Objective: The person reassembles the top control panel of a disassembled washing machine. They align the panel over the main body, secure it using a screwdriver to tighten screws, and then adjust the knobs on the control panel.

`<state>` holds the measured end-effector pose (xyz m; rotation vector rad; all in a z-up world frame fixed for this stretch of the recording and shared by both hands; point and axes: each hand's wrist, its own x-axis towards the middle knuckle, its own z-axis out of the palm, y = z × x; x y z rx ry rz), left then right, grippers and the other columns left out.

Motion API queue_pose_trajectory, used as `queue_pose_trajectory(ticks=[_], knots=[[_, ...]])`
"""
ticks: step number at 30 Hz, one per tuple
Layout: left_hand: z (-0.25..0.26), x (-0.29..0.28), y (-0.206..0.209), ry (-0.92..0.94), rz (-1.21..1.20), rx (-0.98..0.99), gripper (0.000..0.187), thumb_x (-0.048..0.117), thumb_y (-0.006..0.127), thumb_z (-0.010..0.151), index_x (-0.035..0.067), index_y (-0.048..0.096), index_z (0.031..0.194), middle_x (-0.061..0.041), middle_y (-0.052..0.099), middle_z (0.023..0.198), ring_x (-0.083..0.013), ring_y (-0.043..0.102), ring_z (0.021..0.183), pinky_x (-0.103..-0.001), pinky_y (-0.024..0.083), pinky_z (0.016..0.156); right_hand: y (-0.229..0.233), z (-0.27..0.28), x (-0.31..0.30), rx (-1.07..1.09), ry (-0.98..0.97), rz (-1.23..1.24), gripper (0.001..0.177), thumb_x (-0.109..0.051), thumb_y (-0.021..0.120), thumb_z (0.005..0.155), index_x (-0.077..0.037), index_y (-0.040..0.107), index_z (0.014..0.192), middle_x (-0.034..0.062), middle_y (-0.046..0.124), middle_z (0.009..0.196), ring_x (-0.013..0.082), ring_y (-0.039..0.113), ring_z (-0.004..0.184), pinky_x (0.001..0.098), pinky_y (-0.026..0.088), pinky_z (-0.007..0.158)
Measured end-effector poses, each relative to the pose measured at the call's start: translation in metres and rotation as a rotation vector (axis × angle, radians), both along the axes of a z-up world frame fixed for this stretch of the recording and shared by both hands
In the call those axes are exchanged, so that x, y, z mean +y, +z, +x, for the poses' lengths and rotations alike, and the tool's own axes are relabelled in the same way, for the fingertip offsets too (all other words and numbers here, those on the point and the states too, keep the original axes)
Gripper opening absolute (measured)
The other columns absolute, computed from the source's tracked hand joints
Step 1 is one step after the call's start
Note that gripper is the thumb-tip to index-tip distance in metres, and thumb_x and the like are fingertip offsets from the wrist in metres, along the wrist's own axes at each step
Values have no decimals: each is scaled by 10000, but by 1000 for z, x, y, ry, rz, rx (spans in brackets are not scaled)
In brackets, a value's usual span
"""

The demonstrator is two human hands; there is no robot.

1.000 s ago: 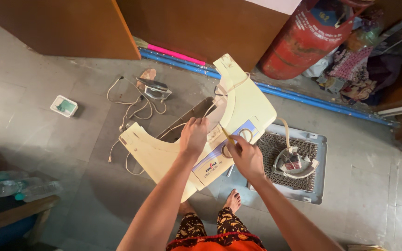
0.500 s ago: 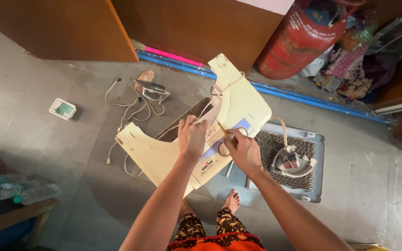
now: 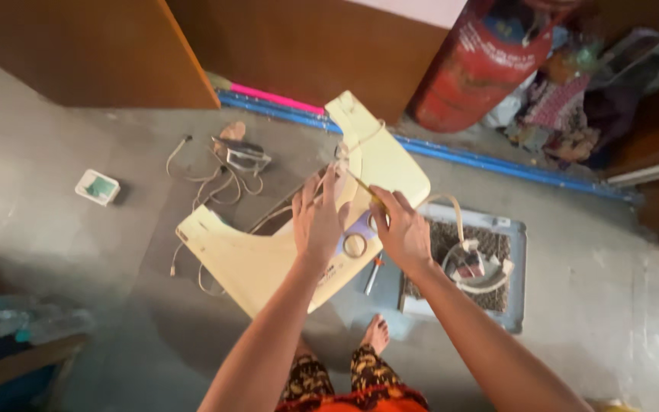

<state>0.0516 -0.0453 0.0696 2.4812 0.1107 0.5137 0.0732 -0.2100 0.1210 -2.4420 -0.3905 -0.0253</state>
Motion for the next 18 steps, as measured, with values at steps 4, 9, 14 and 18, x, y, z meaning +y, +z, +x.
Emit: queue_pose_trajectory(ticks=[4,9,14,18], knots=[[6,-13,-7,34,189,201,259,148,662,964,206,616,1211,-44,685,1371,-239,476,1406,-433,356,1216,-5,2,-15,-109,49,86,297,-154,619,993,-90,636,1282,117,711,1037,372,699,850,475,547,695],[8,-30,13,102,75,-19,700,152,718,782,25,577,1456,-69,641,1411,-377,312,1439,-562,278,1135,-12,11,-33,-62,29,110,250,-133,663,947,-88,667,1193,128,709,1044,353,714,882,448,557,737],[18,-61,10,74,150,27,300,227,730,873,187,642,1157,-89,558,1501,-403,254,1509,-536,264,1212,-7,26,-62,-132,85,146,247,-80,688,933,-76,682,1179,139,672,1086,348,698,890,438,547,740],[33,-88,-2,51,268,35,576,180,710,871,125,624,1438,-11,563,1511,-336,256,1536,-492,252,1237,-12,39,-100,-119,100,163,258,-66,701,913,-89,709,1170,126,673,1045,337,693,898,429,547,749]])
